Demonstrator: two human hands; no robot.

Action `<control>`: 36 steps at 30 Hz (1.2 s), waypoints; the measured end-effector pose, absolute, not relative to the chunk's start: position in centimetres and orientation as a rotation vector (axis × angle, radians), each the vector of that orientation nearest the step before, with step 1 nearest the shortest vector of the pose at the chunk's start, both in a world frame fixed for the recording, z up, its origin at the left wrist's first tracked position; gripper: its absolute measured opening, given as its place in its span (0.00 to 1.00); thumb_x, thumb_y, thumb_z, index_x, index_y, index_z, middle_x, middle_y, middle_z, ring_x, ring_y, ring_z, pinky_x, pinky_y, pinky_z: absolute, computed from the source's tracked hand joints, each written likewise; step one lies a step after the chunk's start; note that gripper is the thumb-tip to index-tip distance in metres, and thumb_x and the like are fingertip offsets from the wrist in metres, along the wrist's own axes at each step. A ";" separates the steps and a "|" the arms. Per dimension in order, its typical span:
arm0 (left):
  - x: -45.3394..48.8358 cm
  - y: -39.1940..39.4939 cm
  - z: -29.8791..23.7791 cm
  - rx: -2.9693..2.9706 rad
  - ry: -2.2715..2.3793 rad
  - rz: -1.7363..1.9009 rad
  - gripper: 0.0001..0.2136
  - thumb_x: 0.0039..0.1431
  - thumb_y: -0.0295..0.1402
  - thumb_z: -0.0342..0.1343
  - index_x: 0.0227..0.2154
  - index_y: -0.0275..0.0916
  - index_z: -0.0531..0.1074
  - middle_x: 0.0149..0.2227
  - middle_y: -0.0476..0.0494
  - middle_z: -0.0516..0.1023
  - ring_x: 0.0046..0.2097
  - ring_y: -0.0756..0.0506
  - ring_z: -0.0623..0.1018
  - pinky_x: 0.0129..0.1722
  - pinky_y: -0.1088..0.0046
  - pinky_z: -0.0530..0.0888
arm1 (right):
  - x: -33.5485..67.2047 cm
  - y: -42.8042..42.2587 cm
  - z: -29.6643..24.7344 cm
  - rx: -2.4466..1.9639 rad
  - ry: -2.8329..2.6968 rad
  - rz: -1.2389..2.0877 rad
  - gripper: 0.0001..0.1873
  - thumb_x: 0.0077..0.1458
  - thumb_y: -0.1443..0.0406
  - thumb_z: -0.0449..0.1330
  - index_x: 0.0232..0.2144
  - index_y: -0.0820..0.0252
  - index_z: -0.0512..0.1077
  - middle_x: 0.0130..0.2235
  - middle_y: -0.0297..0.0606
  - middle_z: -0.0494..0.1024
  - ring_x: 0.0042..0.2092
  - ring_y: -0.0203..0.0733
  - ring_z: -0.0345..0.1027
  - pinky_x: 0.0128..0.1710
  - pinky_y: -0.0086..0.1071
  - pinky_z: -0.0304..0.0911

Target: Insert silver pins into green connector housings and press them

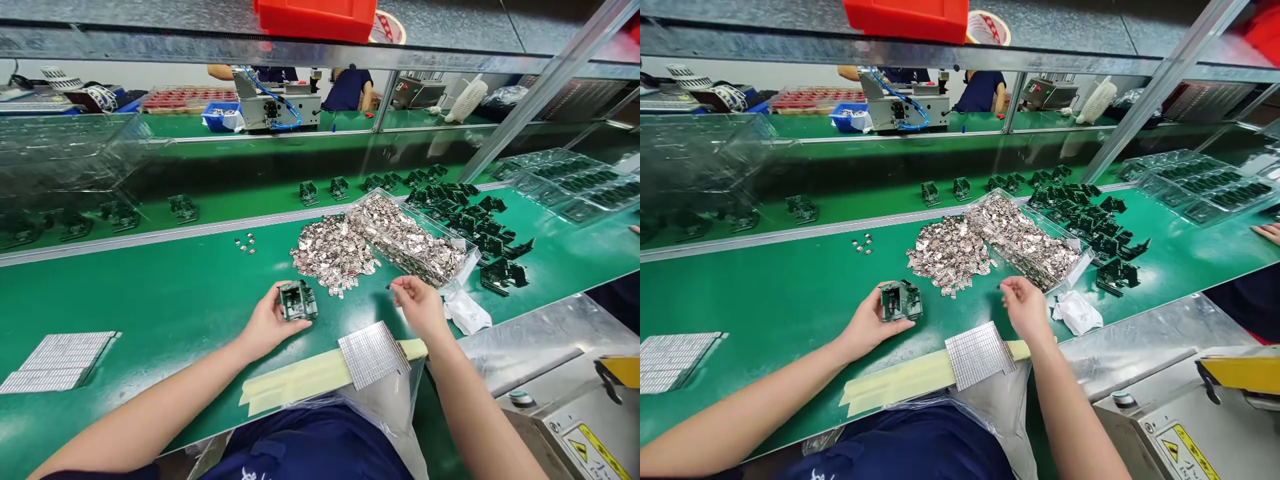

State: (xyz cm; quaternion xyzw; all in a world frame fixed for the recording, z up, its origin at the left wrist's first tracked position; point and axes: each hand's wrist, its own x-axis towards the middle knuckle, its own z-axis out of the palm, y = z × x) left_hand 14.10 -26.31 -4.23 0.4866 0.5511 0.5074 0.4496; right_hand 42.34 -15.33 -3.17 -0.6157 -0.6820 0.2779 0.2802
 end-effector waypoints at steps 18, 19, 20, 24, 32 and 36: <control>23.2 -27.6 -3.3 1.143 1.025 1.122 0.22 0.47 0.34 0.67 0.44 0.43 0.66 0.33 0.50 0.73 0.32 0.51 0.75 0.32 0.77 0.75 | 38.9 -27.3 -2.5 -1.331 -1.611 0.922 0.04 0.53 0.66 0.61 0.26 0.56 0.75 0.55 0.43 0.69 0.58 0.50 0.62 0.55 0.44 0.59; 23.2 -27.6 -3.4 1.163 1.026 1.115 0.21 0.48 0.34 0.67 0.44 0.43 0.66 0.34 0.49 0.73 0.33 0.50 0.75 0.33 0.77 0.75 | 38.8 -27.4 -2.5 -1.335 -1.597 0.922 0.04 0.53 0.66 0.61 0.26 0.56 0.74 0.55 0.44 0.69 0.57 0.50 0.62 0.54 0.44 0.60; 23.1 -27.7 -3.6 1.186 1.025 1.107 0.21 0.49 0.34 0.66 0.45 0.44 0.66 0.35 0.48 0.73 0.34 0.50 0.75 0.34 0.76 0.76 | 38.7 -27.4 -2.5 -1.342 -1.581 0.918 0.05 0.53 0.66 0.62 0.26 0.57 0.74 0.54 0.44 0.70 0.57 0.51 0.63 0.53 0.44 0.60; 22.6 -27.9 -4.4 1.303 1.037 1.071 0.16 0.58 0.35 0.58 0.49 0.44 0.66 0.39 0.45 0.74 0.37 0.48 0.76 0.37 0.74 0.76 | 38.3 -27.6 -2.6 -1.366 -1.504 0.920 0.06 0.52 0.65 0.62 0.24 0.58 0.73 0.50 0.46 0.71 0.52 0.50 0.67 0.46 0.40 0.65; 22.7 -28.1 -4.6 1.314 1.099 1.101 0.12 0.63 0.35 0.54 0.49 0.43 0.65 0.34 0.47 0.73 0.33 0.50 0.73 0.32 0.77 0.72 | 38.1 -28.1 -3.5 -1.271 -1.325 1.154 0.03 0.54 0.65 0.61 0.29 0.58 0.75 0.38 0.40 0.74 0.39 0.42 0.70 0.35 0.31 0.68; 23.0 -28.4 -4.4 1.277 1.114 1.112 0.12 0.63 0.35 0.54 0.48 0.42 0.65 0.34 0.48 0.72 0.32 0.51 0.71 0.32 0.78 0.70 | 38.1 -28.3 -3.7 -1.242 -1.184 1.254 0.03 0.51 0.65 0.65 0.27 0.58 0.75 0.35 0.38 0.74 0.37 0.41 0.70 0.35 0.31 0.69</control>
